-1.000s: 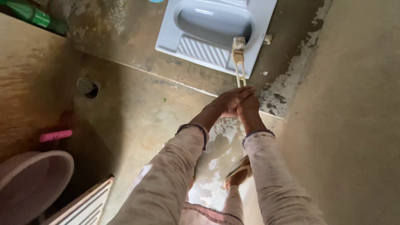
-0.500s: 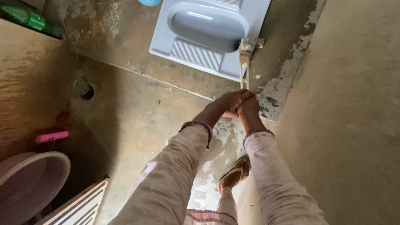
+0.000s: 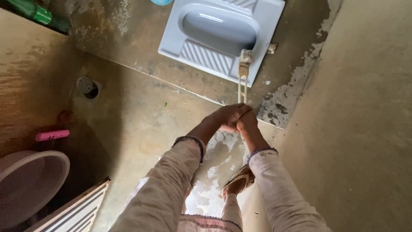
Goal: The person pours liquid from a plastic bottle into a squat toilet, then uses a long-handled brush to scrub the interior surfaces of the toilet bowl repeatedly. The person wears flip-flops and stands over the toilet during the cleaning.
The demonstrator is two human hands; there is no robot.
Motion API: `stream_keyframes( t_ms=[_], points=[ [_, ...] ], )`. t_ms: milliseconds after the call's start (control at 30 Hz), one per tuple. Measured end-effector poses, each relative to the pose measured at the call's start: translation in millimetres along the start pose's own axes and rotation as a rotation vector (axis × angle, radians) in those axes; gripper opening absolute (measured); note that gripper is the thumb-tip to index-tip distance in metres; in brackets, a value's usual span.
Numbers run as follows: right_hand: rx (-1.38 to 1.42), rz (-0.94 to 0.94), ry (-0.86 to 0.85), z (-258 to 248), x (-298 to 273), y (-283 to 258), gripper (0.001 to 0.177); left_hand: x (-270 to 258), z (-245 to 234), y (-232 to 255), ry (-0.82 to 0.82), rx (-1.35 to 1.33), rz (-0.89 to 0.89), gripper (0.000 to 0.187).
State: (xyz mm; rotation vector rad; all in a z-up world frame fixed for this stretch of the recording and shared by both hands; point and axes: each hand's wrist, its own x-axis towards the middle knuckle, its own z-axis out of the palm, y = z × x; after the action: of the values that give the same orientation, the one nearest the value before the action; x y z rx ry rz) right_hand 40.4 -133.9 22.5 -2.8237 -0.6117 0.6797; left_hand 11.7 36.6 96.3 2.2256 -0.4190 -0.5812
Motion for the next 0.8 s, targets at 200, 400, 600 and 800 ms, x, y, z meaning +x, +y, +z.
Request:
stream_keyframes(
  t_ms=[200,400,600,800],
  points=[
    [-0.012,-0.065,0.015,39.1,9.6,-18.1,0.056,-8.7,-11.5,-8.5,-0.034,0.032,-0.127,0.101],
    [-0.028,-0.128,0.048,66.2,8.8,-32.3,0.059,-7.5,-4.7,-17.6,0.002,0.077,-0.097,0.103],
    [-0.050,-0.179,0.083,107.3,23.5,-27.1,0.062,-34.4,-7.1,-8.3,-0.098,0.150,-0.123,0.111],
    [0.203,0.077,0.056,45.8,-20.4,-75.5,0.054,-46.2,12.1,-33.1,-0.028,0.152,-0.125,0.103]
  ],
)
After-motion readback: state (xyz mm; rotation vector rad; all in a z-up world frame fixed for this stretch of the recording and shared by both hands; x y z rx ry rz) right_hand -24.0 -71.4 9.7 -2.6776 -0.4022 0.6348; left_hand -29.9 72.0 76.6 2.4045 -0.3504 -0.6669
